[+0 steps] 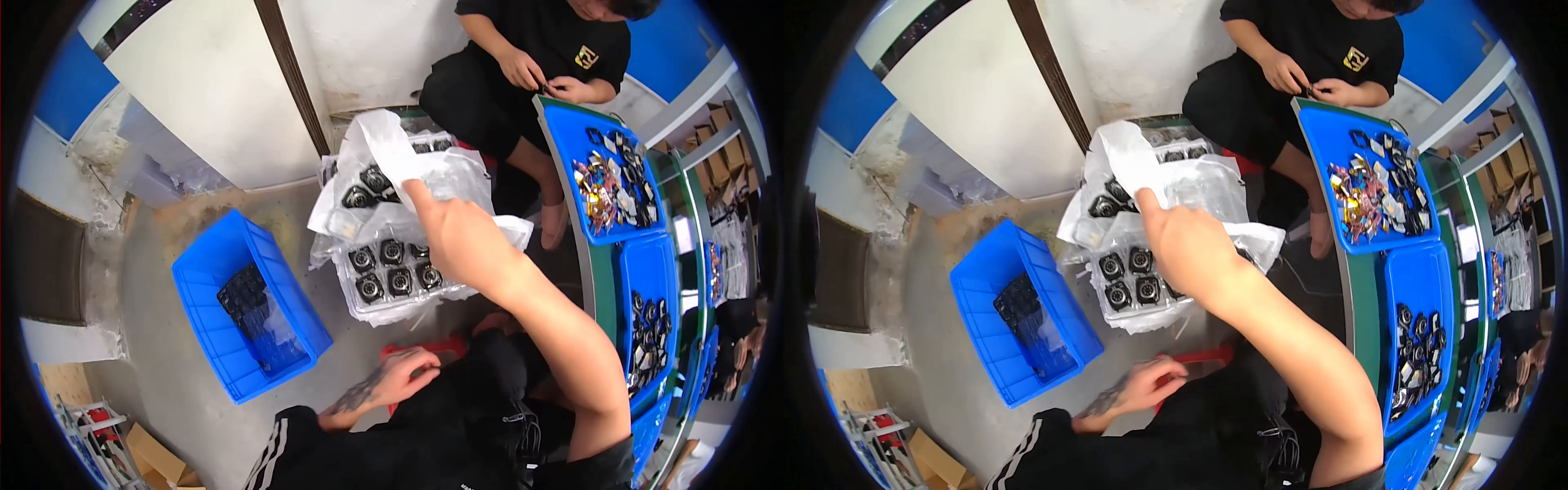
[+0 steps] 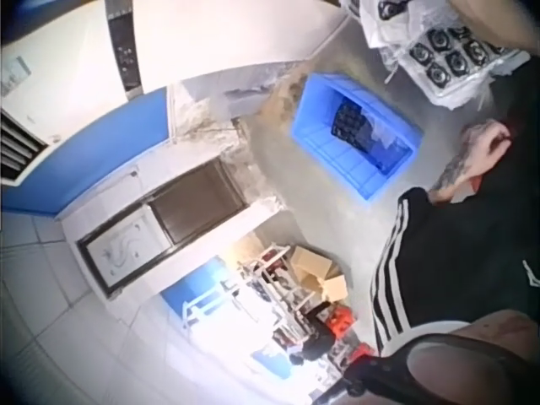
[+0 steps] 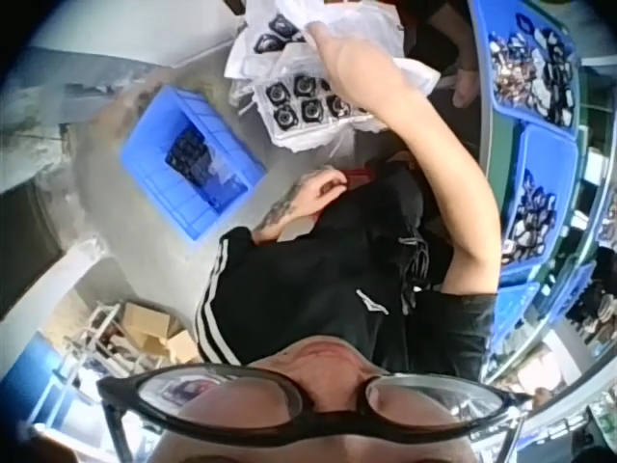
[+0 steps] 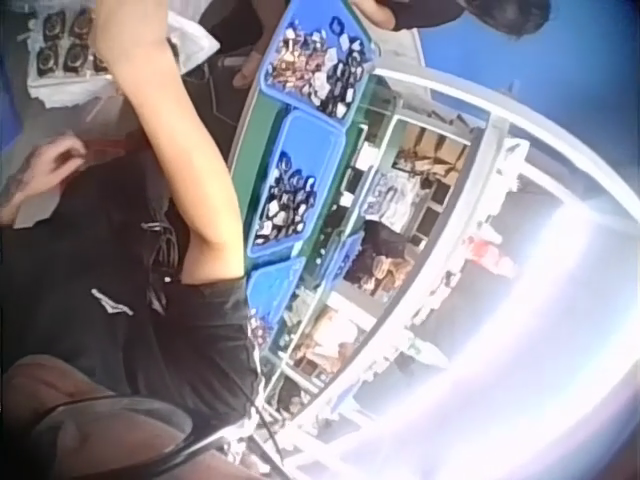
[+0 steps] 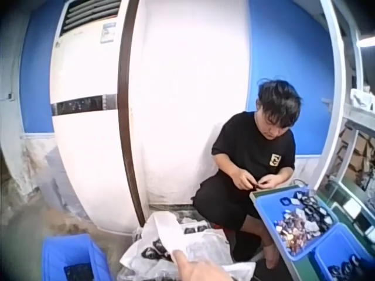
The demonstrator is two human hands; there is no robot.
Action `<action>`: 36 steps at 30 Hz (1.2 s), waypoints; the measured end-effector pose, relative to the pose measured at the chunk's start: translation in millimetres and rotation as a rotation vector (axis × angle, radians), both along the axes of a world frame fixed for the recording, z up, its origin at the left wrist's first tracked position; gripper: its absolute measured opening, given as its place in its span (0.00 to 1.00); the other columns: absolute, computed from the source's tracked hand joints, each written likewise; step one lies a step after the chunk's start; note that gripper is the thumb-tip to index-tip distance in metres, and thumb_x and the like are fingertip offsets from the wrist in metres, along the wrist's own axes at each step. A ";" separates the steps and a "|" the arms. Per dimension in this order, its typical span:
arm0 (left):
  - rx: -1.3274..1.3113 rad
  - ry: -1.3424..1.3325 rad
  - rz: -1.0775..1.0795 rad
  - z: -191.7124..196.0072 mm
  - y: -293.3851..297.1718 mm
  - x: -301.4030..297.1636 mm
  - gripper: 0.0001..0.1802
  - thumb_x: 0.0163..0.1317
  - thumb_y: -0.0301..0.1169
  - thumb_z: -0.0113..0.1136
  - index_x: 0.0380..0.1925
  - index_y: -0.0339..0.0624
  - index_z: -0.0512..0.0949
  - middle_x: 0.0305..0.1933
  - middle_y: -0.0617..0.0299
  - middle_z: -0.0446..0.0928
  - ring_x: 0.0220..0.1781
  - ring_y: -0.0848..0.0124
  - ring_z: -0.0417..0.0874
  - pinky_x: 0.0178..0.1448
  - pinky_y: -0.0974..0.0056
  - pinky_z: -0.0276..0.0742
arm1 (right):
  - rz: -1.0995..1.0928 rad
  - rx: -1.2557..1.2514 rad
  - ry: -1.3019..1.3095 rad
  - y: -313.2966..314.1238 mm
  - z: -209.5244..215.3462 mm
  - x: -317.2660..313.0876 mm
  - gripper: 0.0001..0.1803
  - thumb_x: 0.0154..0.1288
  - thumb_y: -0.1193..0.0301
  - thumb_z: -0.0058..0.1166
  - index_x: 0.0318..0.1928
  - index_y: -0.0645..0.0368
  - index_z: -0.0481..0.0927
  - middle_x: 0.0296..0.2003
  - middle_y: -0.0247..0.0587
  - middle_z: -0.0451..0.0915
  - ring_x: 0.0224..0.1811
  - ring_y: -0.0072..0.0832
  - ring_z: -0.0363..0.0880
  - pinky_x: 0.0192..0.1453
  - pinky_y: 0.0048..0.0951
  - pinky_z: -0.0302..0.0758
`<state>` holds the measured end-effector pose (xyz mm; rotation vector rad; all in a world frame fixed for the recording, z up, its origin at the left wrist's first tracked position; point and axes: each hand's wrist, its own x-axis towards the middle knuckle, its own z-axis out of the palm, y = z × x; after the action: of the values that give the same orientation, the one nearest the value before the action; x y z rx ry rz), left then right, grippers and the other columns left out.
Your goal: Assembling or inspecting small electronic components on a factory line, including cutting open a packaged tray and sorting components into trays.
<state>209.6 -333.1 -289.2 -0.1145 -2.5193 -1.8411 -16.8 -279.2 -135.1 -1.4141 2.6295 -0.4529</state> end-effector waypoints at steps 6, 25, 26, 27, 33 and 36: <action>-1.231 0.444 0.251 105.3 -111.8 -118.9 0.54 0.38 0.44 0.79 0.69 0.69 0.63 0.77 0.49 0.49 0.77 0.51 0.51 0.72 0.32 0.52 | 0.133 0.008 0.070 3.4 2.6 -4.6 0.28 0.51 0.81 0.53 0.56 0.65 0.67 0.23 0.55 0.81 0.29 0.52 0.83 0.33 0.48 0.79; -1.124 0.459 -0.106 131.9 -146.0 -176.5 0.32 0.47 0.48 0.73 0.50 0.49 0.73 0.56 0.55 0.74 0.72 0.57 0.63 0.76 0.37 0.49 | 0.190 0.206 0.086 4.5 32.6 -19.5 0.31 0.52 0.80 0.58 0.60 0.51 0.72 0.32 0.51 0.84 0.37 0.48 0.85 0.43 0.44 0.81; -1.121 0.459 -0.108 135.8 -146.5 -175.4 0.32 0.47 0.48 0.73 0.50 0.49 0.73 0.56 0.55 0.74 0.72 0.57 0.63 0.76 0.37 0.49 | 0.195 0.237 0.088 3.3 36.6 -20.0 0.31 0.53 0.80 0.58 0.60 0.50 0.73 0.33 0.50 0.84 0.38 0.47 0.85 0.44 0.43 0.81; -1.121 0.435 -0.098 140.7 -146.9 -174.3 0.31 0.48 0.47 0.73 0.50 0.49 0.73 0.56 0.55 0.74 0.72 0.56 0.64 0.76 0.37 0.49 | 0.200 0.267 0.091 3.1 40.8 -20.7 0.32 0.53 0.81 0.57 0.61 0.48 0.74 0.34 0.50 0.84 0.39 0.46 0.85 0.46 0.42 0.80; -1.094 0.429 -0.093 156.7 -144.5 -175.2 0.29 0.50 0.47 0.72 0.49 0.48 0.73 0.54 0.57 0.74 0.68 0.57 0.69 0.76 0.38 0.51 | 0.168 0.260 0.016 8.2 57.1 -26.4 0.34 0.55 0.82 0.55 0.64 0.43 0.73 0.40 0.51 0.84 0.46 0.45 0.84 0.51 0.42 0.79; -1.083 0.425 -0.105 159.3 -144.2 -177.4 0.30 0.49 0.46 0.72 0.50 0.48 0.73 0.53 0.58 0.73 0.66 0.58 0.70 0.77 0.39 0.51 | 0.142 0.343 0.003 10.1 69.5 -23.1 0.35 0.55 0.83 0.54 0.64 0.42 0.73 0.42 0.51 0.84 0.47 0.46 0.83 0.52 0.42 0.78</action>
<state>32.2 -477.3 -130.0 -0.5657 -2.8337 -0.2113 -39.9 -269.0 -65.5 -1.4676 2.4344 0.0170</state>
